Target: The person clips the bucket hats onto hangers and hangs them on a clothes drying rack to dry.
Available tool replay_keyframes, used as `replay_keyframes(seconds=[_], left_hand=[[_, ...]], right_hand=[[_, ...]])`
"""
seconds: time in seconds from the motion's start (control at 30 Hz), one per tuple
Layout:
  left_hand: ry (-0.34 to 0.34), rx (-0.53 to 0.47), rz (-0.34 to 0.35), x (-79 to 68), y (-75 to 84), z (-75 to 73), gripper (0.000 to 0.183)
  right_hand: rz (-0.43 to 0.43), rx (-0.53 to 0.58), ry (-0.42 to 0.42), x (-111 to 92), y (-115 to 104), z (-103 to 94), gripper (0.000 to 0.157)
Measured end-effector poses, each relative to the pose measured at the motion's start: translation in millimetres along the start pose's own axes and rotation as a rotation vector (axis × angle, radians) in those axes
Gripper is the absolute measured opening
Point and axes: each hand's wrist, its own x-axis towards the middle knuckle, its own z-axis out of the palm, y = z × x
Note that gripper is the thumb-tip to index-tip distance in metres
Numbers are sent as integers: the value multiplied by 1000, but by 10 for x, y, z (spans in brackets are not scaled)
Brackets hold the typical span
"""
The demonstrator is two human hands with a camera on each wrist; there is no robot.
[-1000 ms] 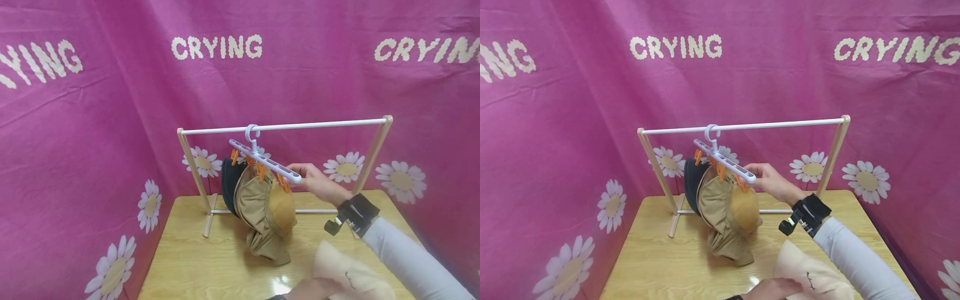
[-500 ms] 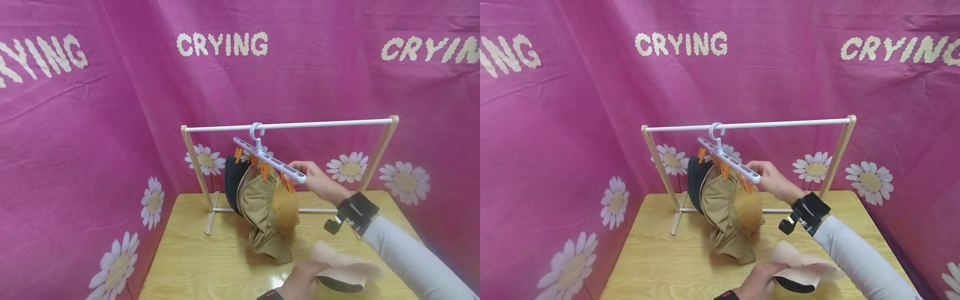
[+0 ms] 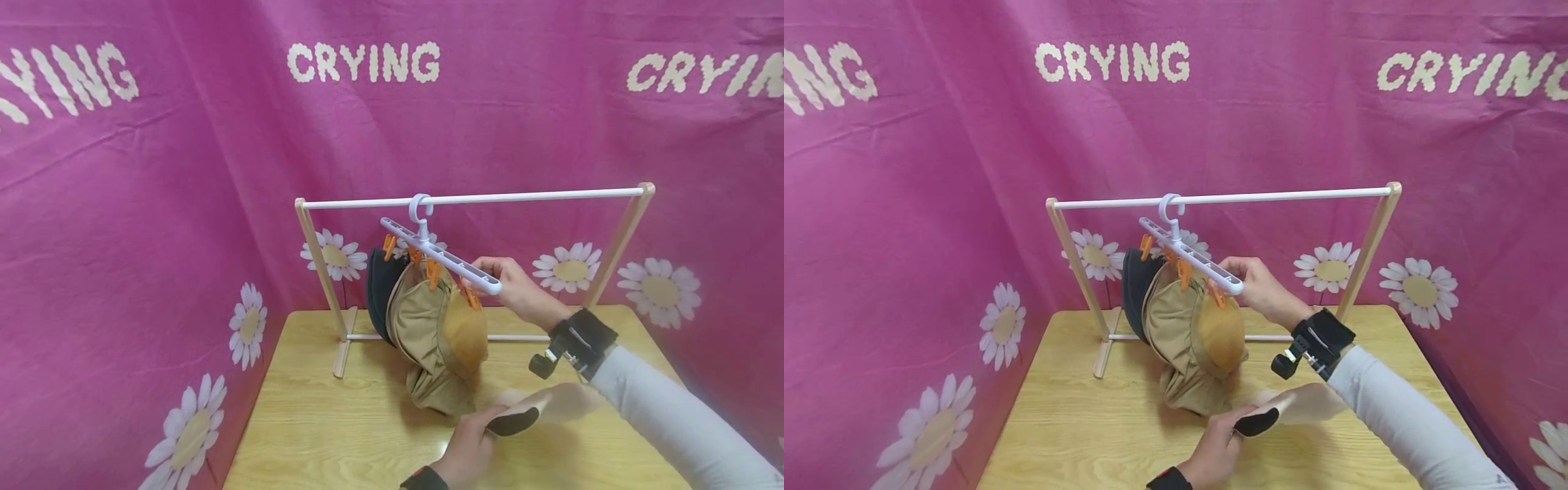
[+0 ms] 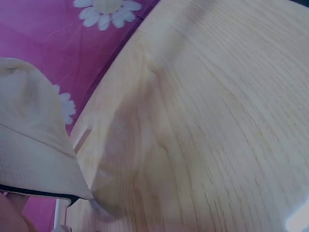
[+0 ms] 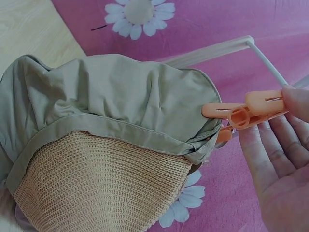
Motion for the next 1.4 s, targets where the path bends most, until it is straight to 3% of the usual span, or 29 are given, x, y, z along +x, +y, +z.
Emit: replay_keyframes(seconds=[0.2, 0.27, 0.43, 0.5, 0.8, 0.93, 1.2, 1.4], left_hand=[[106, -134, -30, -2, -28, -138, 44], [143, -199, -98, 0, -8, -164, 34], [219, -402, -312, -33, 31, -201, 29], [224, -475, -353, -46, 16, -212, 28], [202, -609, -287, 38, -5, -359, 33], [187, -611, -294, 68, 33, -418, 32], [37, -712, -251, 148, 74, -591, 38], [4, -675, -211, 224, 86, -720, 37]], right_hand=[[-1, -17, 20, -26, -65, -15, 14], [5, -11, 25, -24, -65, -8, 15], [5, 13, 6, -34, -14, 3, 20], [-4, 7, -3, -39, 1, 7, 20], [-5, 27, 2, -42, -26, 27, 5], [-7, 39, -2, -54, -12, 55, 8], [43, 65, 3, -75, 56, 111, 22], [48, 72, 25, -58, 54, 165, 18]])
